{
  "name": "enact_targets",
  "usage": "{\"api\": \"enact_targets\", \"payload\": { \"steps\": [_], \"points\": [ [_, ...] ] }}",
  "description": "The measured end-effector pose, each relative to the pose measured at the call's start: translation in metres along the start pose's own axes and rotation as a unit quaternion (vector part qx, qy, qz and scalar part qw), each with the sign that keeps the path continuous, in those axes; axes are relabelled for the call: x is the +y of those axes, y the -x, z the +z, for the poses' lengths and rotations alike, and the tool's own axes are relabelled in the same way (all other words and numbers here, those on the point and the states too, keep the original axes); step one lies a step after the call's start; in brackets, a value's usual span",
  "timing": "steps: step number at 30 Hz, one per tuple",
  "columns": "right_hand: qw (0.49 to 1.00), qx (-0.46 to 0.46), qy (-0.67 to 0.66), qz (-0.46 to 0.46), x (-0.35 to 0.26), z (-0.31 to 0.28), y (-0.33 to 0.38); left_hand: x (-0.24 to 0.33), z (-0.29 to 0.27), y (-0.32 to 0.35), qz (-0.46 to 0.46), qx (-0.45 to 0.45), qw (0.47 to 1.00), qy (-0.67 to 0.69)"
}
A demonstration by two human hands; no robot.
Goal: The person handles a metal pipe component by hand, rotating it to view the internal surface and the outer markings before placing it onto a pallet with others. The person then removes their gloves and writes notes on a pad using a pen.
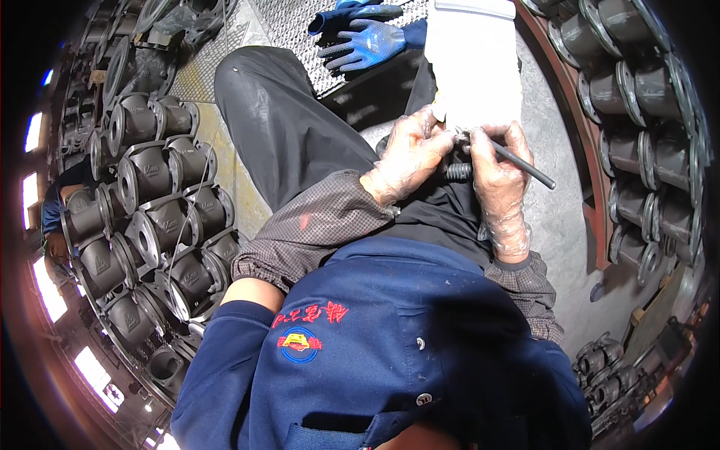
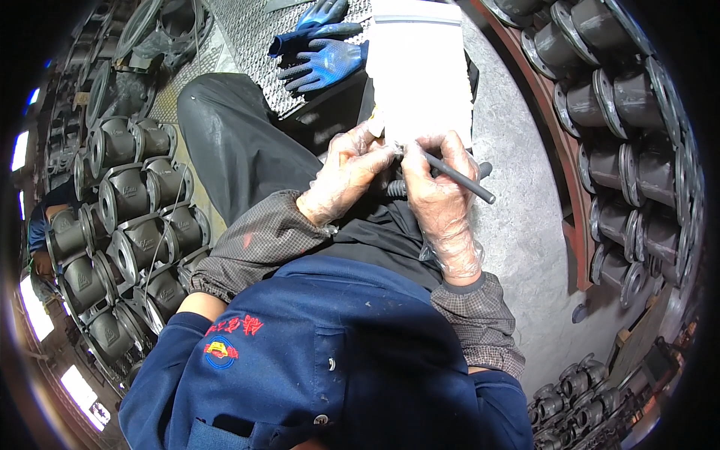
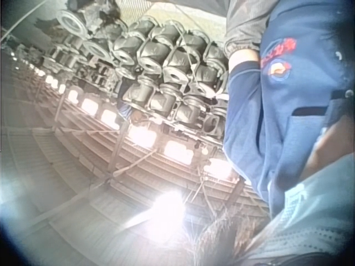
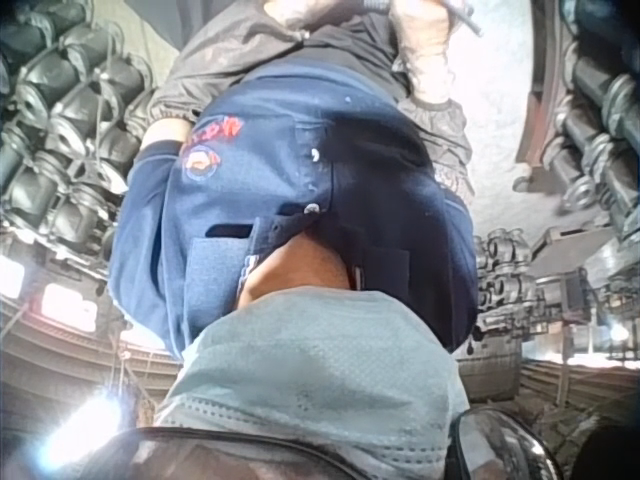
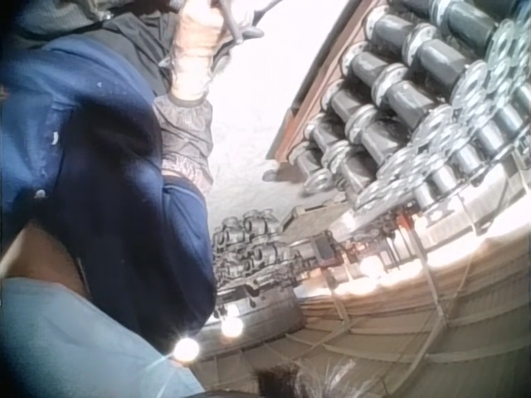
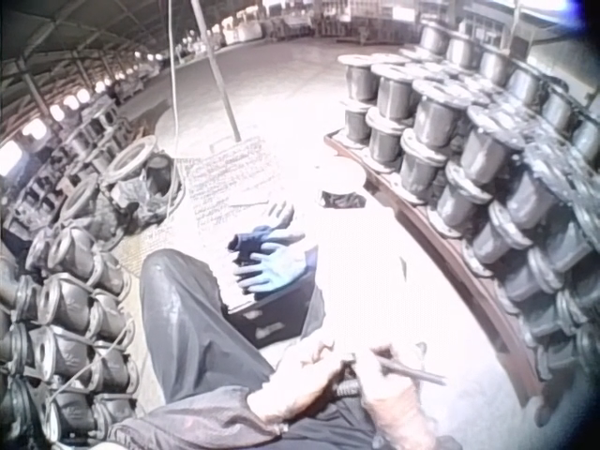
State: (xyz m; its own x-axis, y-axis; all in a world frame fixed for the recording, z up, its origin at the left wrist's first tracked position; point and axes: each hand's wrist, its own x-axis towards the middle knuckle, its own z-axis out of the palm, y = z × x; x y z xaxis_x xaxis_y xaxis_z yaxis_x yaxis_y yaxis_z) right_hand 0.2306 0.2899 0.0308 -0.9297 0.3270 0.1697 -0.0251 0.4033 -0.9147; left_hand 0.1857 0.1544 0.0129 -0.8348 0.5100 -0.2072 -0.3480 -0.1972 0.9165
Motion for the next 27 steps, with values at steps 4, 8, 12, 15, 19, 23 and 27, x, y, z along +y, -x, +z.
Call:
{"api": "enact_targets", "payload": {
  "steps": [4, 8, 12, 15, 19, 23, 27],
  "points": [
    [1.000, 0.022, 0.013, 0.010, 0.000, 0.002, -0.001, 0.007, 0.003, 0.001, 0.015, 0.021, 0.999, -0.038],
    [0.999, 0.024, -0.024, 0.023, 0.005, -0.001, 0.007, -0.021, 0.003, -0.002, 0.037, -0.011, 0.994, 0.103],
    [0.997, 0.032, -0.047, 0.051, 0.009, 0.004, 0.012, -0.009, -0.004, 0.005, 0.014, -0.014, 1.000, 0.009],
    [0.998, 0.030, -0.027, 0.053, 0.011, -0.004, 0.017, -0.018, 0.000, 0.004, 0.024, -0.026, 0.999, 0.004],
    [0.999, 0.026, -0.017, 0.037, 0.003, 0.000, 0.007, -0.013, -0.002, -0.003, 0.093, -0.038, 0.993, 0.055],
    [1.000, 0.017, -0.005, 0.025, -0.002, 0.002, 0.001, 0.005, 0.001, 0.001, -0.003, 0.013, 1.000, 0.020],
    [0.999, 0.021, -0.031, 0.027, -0.004, -0.001, -0.001, 0.004, 0.006, -0.002, -0.012, 0.018, 1.000, 0.020]
  ]
}}
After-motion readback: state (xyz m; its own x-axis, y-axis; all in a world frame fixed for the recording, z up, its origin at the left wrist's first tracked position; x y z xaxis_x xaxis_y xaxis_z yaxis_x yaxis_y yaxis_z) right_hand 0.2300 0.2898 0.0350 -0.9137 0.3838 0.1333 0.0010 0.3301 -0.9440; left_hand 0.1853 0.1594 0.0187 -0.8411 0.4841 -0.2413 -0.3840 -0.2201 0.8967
